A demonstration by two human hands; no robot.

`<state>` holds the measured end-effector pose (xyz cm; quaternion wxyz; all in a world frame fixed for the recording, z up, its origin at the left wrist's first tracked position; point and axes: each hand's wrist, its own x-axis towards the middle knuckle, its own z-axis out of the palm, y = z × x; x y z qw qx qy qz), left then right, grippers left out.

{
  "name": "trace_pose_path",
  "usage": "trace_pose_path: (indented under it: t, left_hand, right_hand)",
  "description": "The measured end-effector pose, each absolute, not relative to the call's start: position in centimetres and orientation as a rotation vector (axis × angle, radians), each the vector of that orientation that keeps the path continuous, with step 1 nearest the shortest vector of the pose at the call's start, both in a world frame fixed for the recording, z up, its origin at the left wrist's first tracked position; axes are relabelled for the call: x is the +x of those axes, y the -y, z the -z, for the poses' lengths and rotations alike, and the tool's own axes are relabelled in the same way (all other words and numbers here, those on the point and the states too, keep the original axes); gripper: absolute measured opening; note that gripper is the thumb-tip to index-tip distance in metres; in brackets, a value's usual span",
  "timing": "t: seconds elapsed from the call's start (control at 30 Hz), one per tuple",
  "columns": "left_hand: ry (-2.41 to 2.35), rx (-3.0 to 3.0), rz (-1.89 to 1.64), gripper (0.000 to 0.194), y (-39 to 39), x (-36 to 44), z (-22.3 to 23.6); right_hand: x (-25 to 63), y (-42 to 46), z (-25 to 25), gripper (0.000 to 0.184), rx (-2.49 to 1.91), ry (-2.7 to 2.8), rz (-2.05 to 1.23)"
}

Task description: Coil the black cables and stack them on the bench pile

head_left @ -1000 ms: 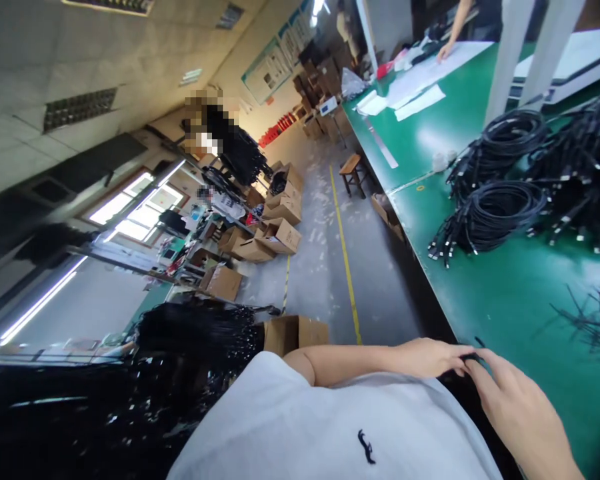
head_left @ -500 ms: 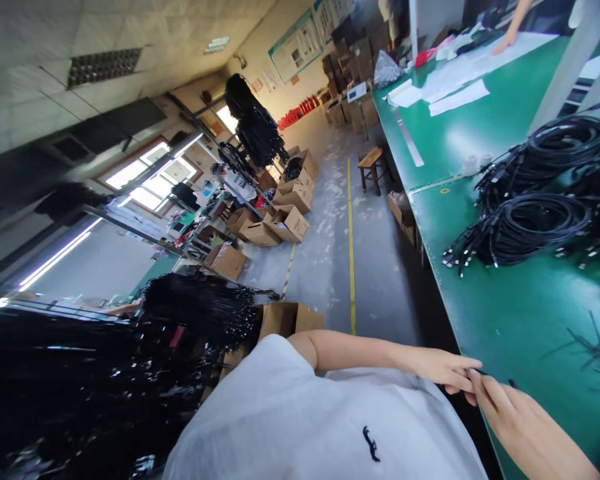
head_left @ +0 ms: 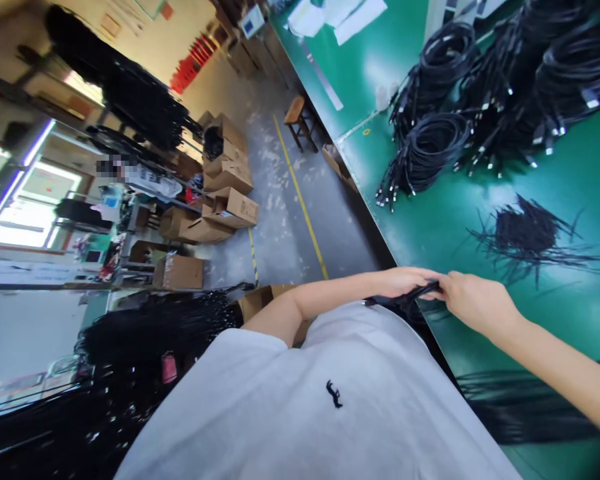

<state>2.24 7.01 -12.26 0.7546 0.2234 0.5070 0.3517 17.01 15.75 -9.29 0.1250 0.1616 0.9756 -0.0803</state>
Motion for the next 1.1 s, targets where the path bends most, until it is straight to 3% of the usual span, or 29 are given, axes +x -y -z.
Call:
trace_pose_path:
  t: [0.17, 0.33, 0.43, 0.53, 0.6, 0.7, 0.77, 0.83, 0.93, 1.03, 1.1]
  left_hand:
    - [-1.114, 1.038, -0.48, 0.054, -9.1, -0.7, 12.0]
    - [-1.68, 1.677, -0.175, 0.026, -10.6, 0.8, 11.0]
    - [-1.835, 1.504, -0.255, 0.033, -8.8, 3.0, 10.3]
    - [-1.518, 1.262, -0.352, 0.046, -5.8, 3.4, 9.5]
    - [-1.463, 1.414, -0.38, 0.038, -4.4, 2.3, 9.3]
    - [-1.708, 1.664, -0.512, 0.043, -4.7, 0.4, 9.8]
    - [-1.769, 1.599, -0.515, 0.035, -5.8, 0.2, 10.7]
    - [-1.811, 1.479, -0.487, 0.012, -6.8, 1.2, 11.8]
    - [-1.843, 1.255, -0.712, 0.015, -7.2, 3.8, 13.3]
    - [-1.465, 0.529, -1.042, 0.02, -6.8, 5.2, 13.9]
    - [-1.225, 0.174, -1.055, 0.012, -6.8, 4.8, 14.0]
  right_hand:
    - [16.5, -15.5, 8.9, 0.018, 0.433, -2.806, 0.287]
    - [15.8, -16.3, 9.0, 0.027, 0.574, -2.748, 0.273]
    - [15.9, -17.1, 8.7, 0.025, 0.697, -2.697, 0.251]
    - [16.4, -16.9, 8.4, 0.025, 0.664, -2.708, 0.21]
    - [16.6, -16.2, 8.4, 0.025, 0.574, -2.721, 0.202]
    - [16.3, -14.8, 8.4, 0.027, 0.343, -2.788, 0.222]
    - [15.7, -14.4, 8.5, 0.028, 0.265, -2.828, 0.261]
    - [15.0, -14.6, 8.7, 0.028, 0.374, -2.814, 0.348]
    - [14.4, -15.5, 9.3, 0.027, 0.659, -2.737, 0.472]
    - [14.2, -15.8, 9.8, 0.027, 0.858, -2.694, 0.57]
    - [14.1, -15.4, 9.9, 0.026, 0.985, -2.665, 0.688]
